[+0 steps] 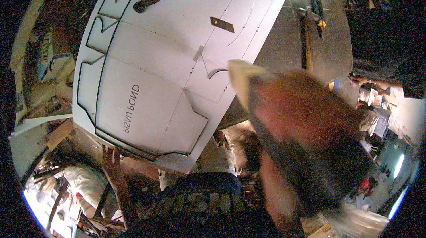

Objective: The person uses a bench grinder to sharpen or smooth the edges of a metal component, then aligns a curved metal piece onto a template sheet and makes cuts with pliers.

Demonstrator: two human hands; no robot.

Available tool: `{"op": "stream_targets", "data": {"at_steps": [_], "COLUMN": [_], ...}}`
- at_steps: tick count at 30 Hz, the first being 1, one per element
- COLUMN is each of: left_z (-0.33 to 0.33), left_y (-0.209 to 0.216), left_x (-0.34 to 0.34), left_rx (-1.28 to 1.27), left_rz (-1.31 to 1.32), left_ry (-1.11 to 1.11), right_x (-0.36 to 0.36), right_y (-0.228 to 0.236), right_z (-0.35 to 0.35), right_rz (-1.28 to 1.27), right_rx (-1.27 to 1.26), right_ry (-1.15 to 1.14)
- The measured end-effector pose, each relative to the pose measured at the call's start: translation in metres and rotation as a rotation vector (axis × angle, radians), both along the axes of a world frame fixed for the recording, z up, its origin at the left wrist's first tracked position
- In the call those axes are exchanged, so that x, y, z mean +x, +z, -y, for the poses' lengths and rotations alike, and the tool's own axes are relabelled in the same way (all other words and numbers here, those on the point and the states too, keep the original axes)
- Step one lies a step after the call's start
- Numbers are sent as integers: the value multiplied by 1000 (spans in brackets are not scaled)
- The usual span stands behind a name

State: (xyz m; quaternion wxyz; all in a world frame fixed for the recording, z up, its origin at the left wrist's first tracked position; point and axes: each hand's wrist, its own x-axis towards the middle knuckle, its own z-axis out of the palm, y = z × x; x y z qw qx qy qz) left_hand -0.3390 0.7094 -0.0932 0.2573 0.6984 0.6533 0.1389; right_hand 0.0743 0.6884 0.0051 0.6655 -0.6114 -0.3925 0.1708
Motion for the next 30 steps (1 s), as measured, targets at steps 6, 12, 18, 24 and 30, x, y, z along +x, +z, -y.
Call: {"op": "stream_targets", "data": {"at_steps": [6, 12, 18, 24, 30], "left_z": [-42, -92, -101, -111, -109], "left_y": [56, 55, 29, 38, 45], "left_x": [73, 247, 321, 335, 336], "left_rx": [451, 512, 237, 117, 78], "left_rz": [-64, 116, 34, -64, -130], "left_ry": [-58, -749, -940, -957, -880], "right_x": [56, 133, 139, 142, 143], "right_y": [-17, -31, -105, -116, -114], "right_z": [19, 9, 22, 33, 30], "right_rz": [-117, 103, 1028, 905, 899], "right_rx": [46, -583, -1026, -852, -812], "right_ry": [-31, -436, -651, -510, -496]}}
